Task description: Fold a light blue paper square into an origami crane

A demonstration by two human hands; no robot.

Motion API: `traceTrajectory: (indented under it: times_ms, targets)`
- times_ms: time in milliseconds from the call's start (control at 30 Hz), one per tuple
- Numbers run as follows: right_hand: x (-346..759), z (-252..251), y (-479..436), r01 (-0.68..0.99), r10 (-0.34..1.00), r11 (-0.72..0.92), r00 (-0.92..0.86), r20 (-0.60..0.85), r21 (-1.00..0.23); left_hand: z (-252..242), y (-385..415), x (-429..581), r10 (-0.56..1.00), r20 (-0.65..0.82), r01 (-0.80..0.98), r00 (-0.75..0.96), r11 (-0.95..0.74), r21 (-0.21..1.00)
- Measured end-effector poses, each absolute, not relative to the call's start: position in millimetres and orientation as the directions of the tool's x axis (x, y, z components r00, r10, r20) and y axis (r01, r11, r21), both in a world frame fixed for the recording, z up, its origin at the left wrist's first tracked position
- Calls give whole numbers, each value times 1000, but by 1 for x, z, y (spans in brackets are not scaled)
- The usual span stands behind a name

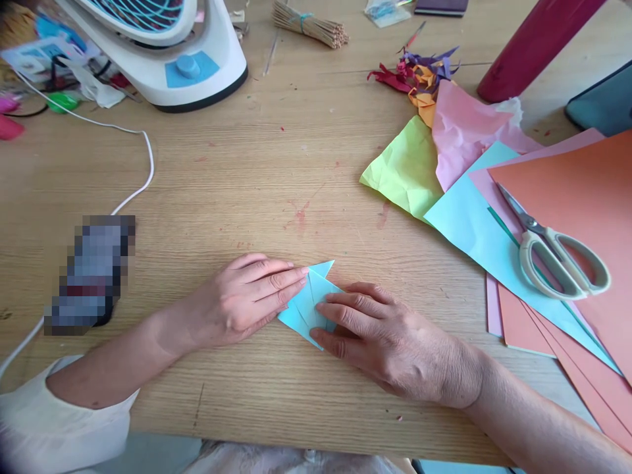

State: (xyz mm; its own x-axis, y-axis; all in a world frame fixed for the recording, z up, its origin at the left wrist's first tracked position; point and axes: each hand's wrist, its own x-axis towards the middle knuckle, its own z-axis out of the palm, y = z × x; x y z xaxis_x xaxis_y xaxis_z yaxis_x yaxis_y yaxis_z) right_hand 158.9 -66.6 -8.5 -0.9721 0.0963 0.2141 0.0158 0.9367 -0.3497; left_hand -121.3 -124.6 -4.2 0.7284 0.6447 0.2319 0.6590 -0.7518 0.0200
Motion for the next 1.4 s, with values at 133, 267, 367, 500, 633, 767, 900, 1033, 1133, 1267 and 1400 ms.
traceTrajectory:
  times_ms: [133, 267, 367, 500, 633, 767, 900, 1033, 1133, 1267, 1400]
  targets:
    - [159, -9, -67, 14, 94, 937, -972, 215, -348, -3, -125, -117, 658, 230, 678, 717, -735, -7]
    - [160, -10, -66, 9, 86, 942, -973, 215, -335, -3, -130, -115, 688, 215, 704, 693, -710, 5]
    - [159, -8, -66, 22, 92, 948, -975, 204, -319, -1, -132, -116, 703, 199, 713, 683, -701, 25]
    - [159, -5, -67, 30, 80, 953, -985, 156, -302, 2, -134, -116, 712, 176, 720, 680, -694, 26]
    - [160, -6, -68, 38, 85, 950, -987, 139, -309, 1, -134, -116, 722, 179, 727, 668, -685, 44]
    - [161, -8, -69, 40, 91, 949, -985, 147, -314, -1, -133, -122, 691, 206, 692, 693, -718, 79]
    - [161, -8, -68, 30, 82, 946, -985, 149, -324, 0, -136, -130, 681, 152, 672, 716, -732, 116]
    - [161, -9, -68, 26, 88, 940, -982, 169, -339, 2, -141, -136, 689, 75, 674, 721, -722, 159]
    - [160, -9, -68, 26, 96, 936, -978, 185, -350, 2, -143, -139, 687, 50, 671, 725, -721, 172]
    - [161, -9, -69, 30, 100, 935, -979, 179, -353, 4, -147, -142, 672, 38, 661, 739, -735, 151]
    - [161, -9, -68, 26, 89, 937, -982, 167, -349, 7, -155, -147, 662, 29, 656, 749, -748, 102]
